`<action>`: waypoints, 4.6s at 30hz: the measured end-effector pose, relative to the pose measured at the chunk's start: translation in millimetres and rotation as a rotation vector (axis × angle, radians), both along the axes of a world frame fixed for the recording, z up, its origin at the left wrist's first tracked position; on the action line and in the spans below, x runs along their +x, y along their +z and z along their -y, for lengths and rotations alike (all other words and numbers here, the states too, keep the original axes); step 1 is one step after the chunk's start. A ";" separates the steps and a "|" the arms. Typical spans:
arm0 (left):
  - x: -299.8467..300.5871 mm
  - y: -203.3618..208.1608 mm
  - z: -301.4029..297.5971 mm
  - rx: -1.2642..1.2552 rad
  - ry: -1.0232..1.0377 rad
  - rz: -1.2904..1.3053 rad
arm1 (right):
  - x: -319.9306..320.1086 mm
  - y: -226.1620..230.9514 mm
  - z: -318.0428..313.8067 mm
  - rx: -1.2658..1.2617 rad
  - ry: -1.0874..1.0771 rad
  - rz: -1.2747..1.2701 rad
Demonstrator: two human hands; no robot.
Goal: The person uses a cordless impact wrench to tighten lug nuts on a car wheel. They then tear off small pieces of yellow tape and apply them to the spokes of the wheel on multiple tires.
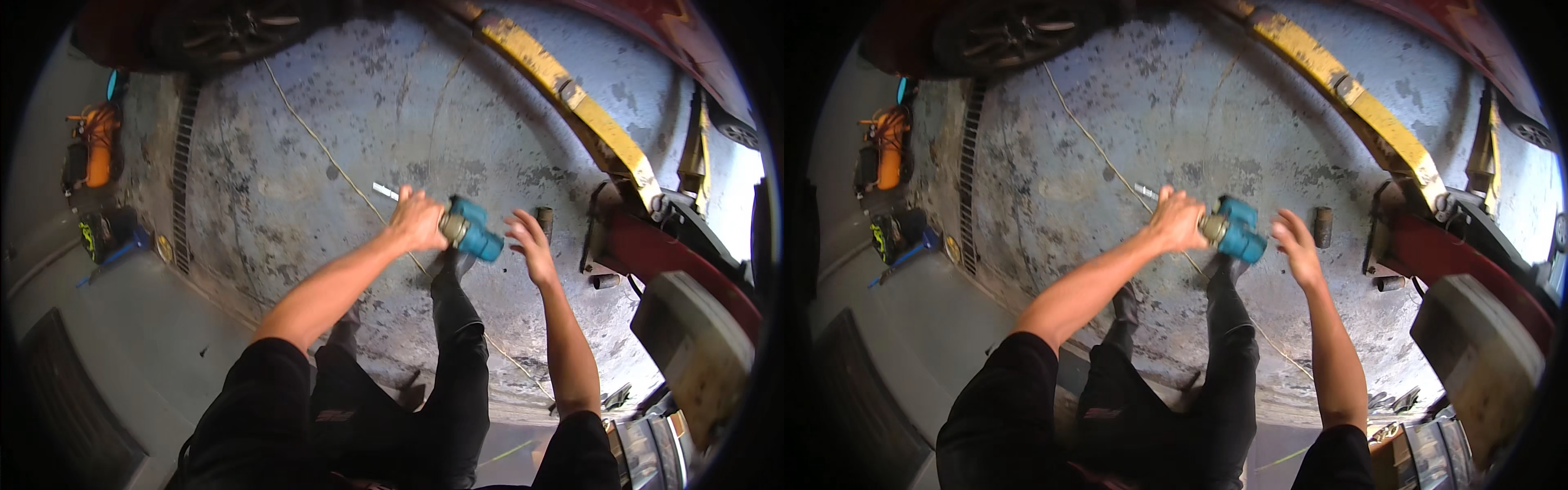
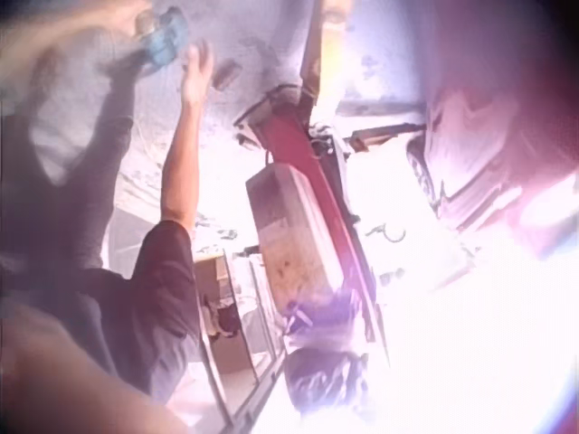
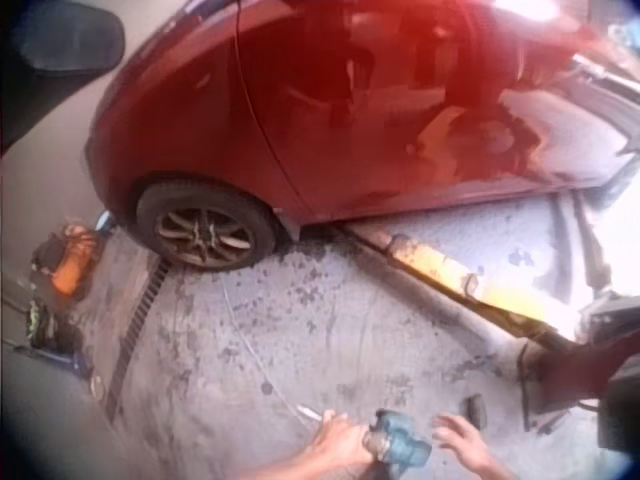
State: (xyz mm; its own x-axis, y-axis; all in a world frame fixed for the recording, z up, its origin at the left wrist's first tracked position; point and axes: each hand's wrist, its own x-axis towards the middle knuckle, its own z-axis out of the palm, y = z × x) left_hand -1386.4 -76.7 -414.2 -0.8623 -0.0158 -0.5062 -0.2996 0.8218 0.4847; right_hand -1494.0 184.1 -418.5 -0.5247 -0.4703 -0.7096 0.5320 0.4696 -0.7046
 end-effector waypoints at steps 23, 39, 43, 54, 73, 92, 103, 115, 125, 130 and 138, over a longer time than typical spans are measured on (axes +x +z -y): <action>0.8 -119.3 20.3 -0.094 0.506 -0.276 | -16.8 -153.7 114.8 0.476 0.830 -0.651; 564.9 53.4 -60.7 0.669 1.082 0.666 | 157.2 75.2 144.0 0.752 1.082 -0.702; 611.2 82.9 -0.2 0.725 0.788 0.592 | 247.4 118.5 193.7 0.630 1.162 -0.585; 728.8 151.2 335.6 0.462 1.624 0.078 | 332.2 106.8 488.7 0.438 1.180 -0.379; 1066.2 147.7 659.1 0.409 2.052 0.077 | 611.3 242.4 1252.3 -0.237 1.193 -0.406; 1294.8 130.8 1411.7 -0.302 2.178 -0.131 | 677.3 30.5 1637.0 0.334 1.153 0.206; 1340.8 49.3 1531.5 -0.324 2.464 0.085 | 909.9 86.6 1894.6 0.082 1.545 -0.208; 1340.1 88.1 1473.8 -0.220 2.567 -0.667 | 1319.1 99.8 1878.9 0.163 1.705 0.318; 1339.2 105.8 1459.7 -0.165 2.405 -0.777 | 1360.7 91.1 1864.4 0.153 1.508 0.590; 1348.9 114.4 1457.2 -0.003 2.359 -0.779 | 1359.6 119.2 1893.8 0.023 1.480 0.597; 1361.2 156.5 1440.9 -0.339 2.382 -0.729 | 1354.5 129.8 1915.2 0.035 1.451 0.453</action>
State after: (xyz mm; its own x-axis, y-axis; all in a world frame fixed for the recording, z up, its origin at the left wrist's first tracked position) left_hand -25.2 -1517.5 -257.7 0.7103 -0.7001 -0.0727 -0.3124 -0.4061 0.8588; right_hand -139.5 -1731.1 -288.7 0.6210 -0.3523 -0.7002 -0.2282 0.7734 -0.5915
